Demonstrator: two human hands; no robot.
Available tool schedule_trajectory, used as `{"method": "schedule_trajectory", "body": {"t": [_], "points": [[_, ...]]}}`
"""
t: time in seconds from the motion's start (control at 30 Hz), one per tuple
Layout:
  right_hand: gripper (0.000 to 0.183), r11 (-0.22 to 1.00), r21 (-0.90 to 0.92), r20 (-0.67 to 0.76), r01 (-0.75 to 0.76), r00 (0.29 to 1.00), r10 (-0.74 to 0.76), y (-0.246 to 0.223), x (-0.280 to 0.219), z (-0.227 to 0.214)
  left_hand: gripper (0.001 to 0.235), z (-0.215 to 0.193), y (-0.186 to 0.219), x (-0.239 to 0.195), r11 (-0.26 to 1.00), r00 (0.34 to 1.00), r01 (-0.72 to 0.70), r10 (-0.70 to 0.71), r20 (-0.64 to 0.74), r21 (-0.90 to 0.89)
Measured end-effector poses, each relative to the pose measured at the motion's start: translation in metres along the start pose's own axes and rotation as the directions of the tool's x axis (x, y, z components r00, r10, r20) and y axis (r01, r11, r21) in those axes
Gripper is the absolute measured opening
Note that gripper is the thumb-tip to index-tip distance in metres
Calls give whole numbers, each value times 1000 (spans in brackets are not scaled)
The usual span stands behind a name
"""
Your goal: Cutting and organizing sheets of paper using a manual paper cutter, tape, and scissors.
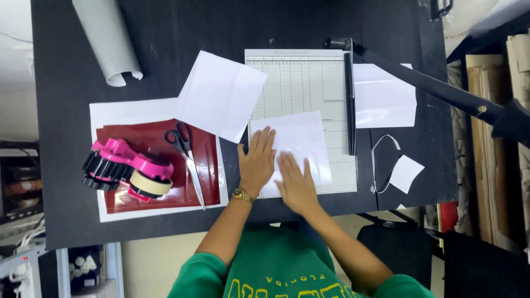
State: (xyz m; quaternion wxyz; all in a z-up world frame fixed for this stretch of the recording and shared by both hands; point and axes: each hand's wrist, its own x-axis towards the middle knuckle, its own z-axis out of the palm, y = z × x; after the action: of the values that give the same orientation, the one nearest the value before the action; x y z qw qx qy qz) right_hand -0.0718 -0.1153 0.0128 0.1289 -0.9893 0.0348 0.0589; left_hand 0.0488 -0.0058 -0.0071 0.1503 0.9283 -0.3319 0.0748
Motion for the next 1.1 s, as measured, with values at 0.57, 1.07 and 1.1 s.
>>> {"method": "schedule_trajectory", "body": {"t": [0.57, 1.07, 1.1], "points": [[59, 996, 83, 135, -21, 991, 10, -7, -24, -27, 47, 5, 1, -5, 997, 998, -24, 28, -50, 70], [34, 947, 315, -149, -61, 982, 113, 45, -88, -16, 49, -22, -10, -13, 998, 978, -34, 45, 206, -53], [29, 893, 414, -251, -174, 922, 296, 58, -84, -20, 49, -28, -12, -20, 995, 960, -11, 37, 277, -96]]}}
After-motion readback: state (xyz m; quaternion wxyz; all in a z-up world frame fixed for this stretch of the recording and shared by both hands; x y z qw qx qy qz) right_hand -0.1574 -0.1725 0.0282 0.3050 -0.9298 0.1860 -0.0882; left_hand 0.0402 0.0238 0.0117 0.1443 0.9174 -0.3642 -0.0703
